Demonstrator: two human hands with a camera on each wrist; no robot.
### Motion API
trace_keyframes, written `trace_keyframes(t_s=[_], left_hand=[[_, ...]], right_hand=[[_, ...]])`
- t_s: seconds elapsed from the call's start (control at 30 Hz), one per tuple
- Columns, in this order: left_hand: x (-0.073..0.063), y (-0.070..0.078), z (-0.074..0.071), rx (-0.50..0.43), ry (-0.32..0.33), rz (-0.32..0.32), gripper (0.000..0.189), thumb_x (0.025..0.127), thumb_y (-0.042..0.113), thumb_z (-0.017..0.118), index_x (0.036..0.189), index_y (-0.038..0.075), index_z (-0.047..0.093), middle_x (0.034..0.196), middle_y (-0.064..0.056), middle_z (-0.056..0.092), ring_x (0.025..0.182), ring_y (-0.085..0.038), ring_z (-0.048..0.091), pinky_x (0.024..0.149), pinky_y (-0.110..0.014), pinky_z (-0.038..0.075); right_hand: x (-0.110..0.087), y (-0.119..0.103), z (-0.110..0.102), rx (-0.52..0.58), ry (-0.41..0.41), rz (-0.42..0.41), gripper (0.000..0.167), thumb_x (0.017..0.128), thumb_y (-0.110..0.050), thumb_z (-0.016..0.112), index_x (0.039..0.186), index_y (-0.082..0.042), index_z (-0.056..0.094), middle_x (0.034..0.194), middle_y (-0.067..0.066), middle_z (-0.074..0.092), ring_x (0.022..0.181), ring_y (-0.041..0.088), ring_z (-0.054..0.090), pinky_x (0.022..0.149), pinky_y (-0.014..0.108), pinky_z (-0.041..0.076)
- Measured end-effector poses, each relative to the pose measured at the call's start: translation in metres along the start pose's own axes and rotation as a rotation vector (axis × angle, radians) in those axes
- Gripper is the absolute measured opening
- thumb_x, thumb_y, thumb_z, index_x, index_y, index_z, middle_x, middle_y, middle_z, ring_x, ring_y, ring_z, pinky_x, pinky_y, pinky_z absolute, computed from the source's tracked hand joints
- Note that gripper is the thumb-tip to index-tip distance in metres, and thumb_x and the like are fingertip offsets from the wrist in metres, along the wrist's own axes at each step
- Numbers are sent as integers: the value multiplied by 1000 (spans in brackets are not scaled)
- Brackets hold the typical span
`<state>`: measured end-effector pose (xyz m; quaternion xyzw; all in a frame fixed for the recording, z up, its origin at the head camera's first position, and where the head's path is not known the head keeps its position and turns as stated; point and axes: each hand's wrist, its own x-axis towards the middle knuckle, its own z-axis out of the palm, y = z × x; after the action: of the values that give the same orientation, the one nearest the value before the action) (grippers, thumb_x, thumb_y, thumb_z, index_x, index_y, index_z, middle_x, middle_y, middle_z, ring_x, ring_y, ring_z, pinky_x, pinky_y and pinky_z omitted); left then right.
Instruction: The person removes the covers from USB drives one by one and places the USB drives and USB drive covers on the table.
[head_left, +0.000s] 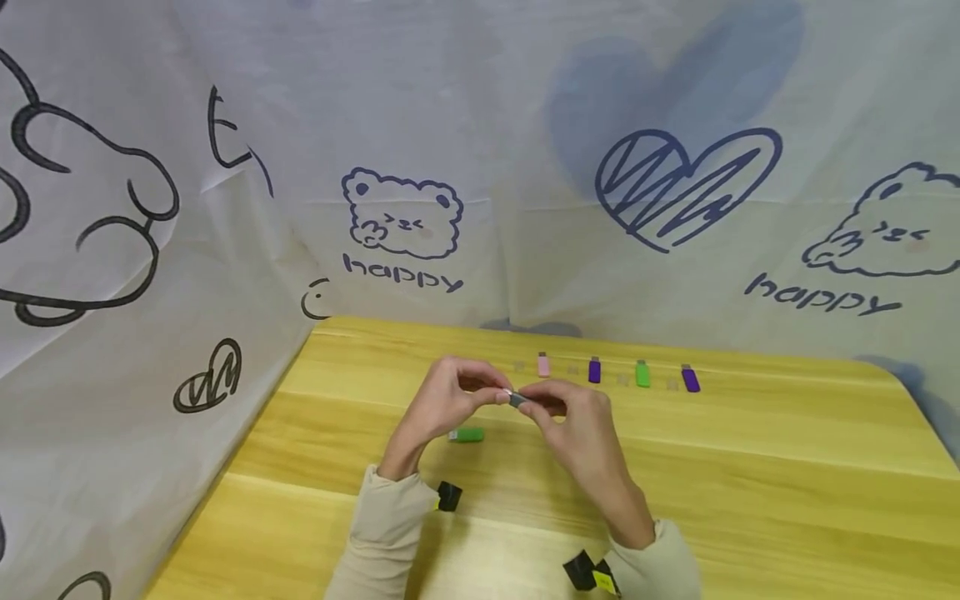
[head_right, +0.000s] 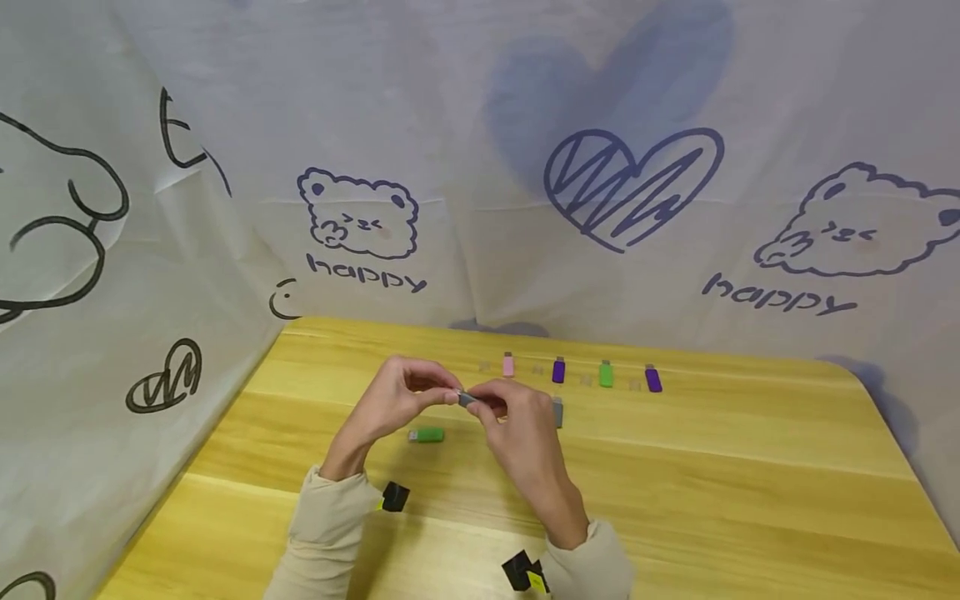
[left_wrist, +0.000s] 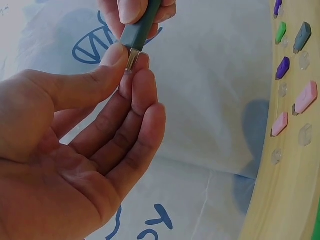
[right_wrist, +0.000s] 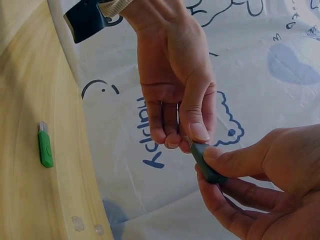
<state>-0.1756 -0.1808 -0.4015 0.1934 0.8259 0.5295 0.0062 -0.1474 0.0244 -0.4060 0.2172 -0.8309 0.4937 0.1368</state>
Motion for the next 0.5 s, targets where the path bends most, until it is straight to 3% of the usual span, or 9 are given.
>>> trace_keyframes(t_s=[0.5], left_hand=[[0, 9, 3, 47, -1, 15, 4, 90, 3, 79, 92, 6, 80, 90, -3, 77, 81, -13, 73, 75, -30, 61]], right_hand=[[1, -4, -7, 14, -46, 66, 11, 87, 1, 80, 96, -5, 79, 90, 5, 77, 80, 19, 75, 72, 31, 62]])
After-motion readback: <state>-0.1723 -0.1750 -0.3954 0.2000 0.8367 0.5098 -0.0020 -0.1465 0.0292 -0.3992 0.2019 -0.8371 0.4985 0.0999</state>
